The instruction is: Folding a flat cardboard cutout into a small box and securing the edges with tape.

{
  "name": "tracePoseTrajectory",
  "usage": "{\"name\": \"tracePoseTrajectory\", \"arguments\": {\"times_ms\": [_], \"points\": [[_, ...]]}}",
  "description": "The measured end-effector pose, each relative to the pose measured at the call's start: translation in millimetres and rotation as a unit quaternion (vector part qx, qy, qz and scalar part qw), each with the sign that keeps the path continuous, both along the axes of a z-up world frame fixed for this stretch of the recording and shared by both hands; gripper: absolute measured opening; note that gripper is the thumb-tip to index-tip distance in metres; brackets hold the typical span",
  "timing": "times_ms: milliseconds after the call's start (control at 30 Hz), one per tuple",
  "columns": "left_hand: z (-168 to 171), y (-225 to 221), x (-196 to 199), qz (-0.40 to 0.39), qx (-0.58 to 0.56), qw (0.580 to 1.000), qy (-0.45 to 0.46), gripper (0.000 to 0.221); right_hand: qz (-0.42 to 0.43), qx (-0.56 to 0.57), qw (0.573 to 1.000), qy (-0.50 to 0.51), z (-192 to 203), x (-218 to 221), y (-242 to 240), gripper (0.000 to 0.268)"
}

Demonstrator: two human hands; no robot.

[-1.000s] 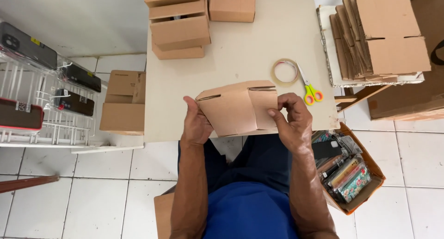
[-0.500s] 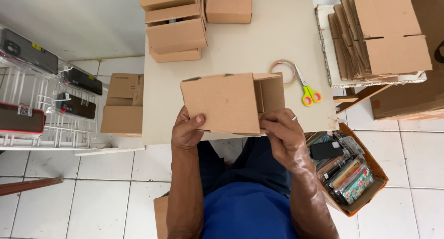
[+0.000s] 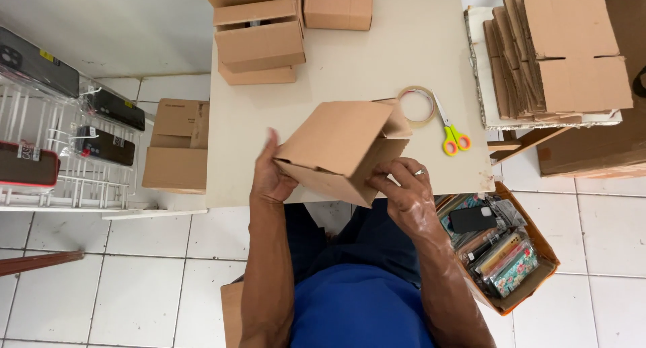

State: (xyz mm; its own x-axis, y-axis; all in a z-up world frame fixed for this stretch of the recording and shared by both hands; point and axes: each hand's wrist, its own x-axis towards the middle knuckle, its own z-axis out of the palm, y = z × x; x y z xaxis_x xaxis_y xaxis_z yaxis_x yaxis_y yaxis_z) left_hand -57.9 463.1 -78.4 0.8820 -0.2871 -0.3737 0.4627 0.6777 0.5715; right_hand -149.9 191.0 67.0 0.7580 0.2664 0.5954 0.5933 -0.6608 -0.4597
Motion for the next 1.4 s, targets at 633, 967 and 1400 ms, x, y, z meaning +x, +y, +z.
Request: {"name": "tracePoseTrajectory", "arguments": {"times_ms": [633, 967, 1400], "points": [[27, -43, -5, -0.109, -0.051, 0.976, -0.179, 0.046, 0.024, 0.492, 0.789, 0.367, -1, 28, 13, 0.023], [109, -56, -27, -0.021, 0.164, 0.937, -0.308, 0.115, 0.028, 0.259, 0.913, 0.312, 57, 19, 39, 0.018], [90, -67, -35, -0.063, 0.155, 0.937, -0.306, 0.127, 0.02, 0.152, 0.947, 0.281, 29, 10, 42, 0.018]]}}
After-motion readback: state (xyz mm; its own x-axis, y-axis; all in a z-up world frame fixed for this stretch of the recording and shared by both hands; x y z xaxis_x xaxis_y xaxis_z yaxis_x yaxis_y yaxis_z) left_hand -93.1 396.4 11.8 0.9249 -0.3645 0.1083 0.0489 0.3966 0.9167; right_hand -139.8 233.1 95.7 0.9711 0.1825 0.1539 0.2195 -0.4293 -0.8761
